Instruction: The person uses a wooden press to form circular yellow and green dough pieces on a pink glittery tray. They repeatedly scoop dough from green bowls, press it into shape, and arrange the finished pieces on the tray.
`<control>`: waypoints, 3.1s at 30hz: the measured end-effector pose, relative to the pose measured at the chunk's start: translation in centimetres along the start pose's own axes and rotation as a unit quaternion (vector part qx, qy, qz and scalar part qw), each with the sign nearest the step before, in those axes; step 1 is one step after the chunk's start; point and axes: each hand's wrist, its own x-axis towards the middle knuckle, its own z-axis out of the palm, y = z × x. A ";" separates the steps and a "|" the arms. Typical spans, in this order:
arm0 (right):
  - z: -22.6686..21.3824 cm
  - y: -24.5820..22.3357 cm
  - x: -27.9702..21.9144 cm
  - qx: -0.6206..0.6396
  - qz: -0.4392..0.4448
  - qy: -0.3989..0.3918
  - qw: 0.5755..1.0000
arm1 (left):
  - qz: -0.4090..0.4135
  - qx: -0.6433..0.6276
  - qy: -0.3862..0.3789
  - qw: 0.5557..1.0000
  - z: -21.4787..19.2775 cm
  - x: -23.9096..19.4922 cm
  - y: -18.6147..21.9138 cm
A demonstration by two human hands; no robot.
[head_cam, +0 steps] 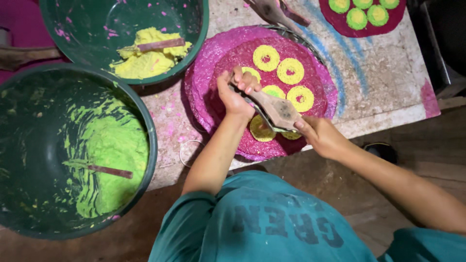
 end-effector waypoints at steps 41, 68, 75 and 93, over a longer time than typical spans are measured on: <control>-7.1 0.4 -2.1 0.046 -0.141 0.084 0.985 | 0.030 0.529 -0.342 0.776 16.3 -4.6 5.5; 2.1 -26.8 1.8 0.019 -0.513 -0.597 0.616 | 0.032 0.834 0.075 0.546 11.3 -38.5 20.5; 6.3 -39.3 8.0 -0.385 -0.846 0.085 0.359 | 0.089 0.445 -0.079 0.888 6.8 -41.0 30.5; 32.8 -33.0 21.8 -0.453 -0.370 -0.268 0.766 | 0.531 0.698 0.286 0.386 -5.0 -35.5 37.7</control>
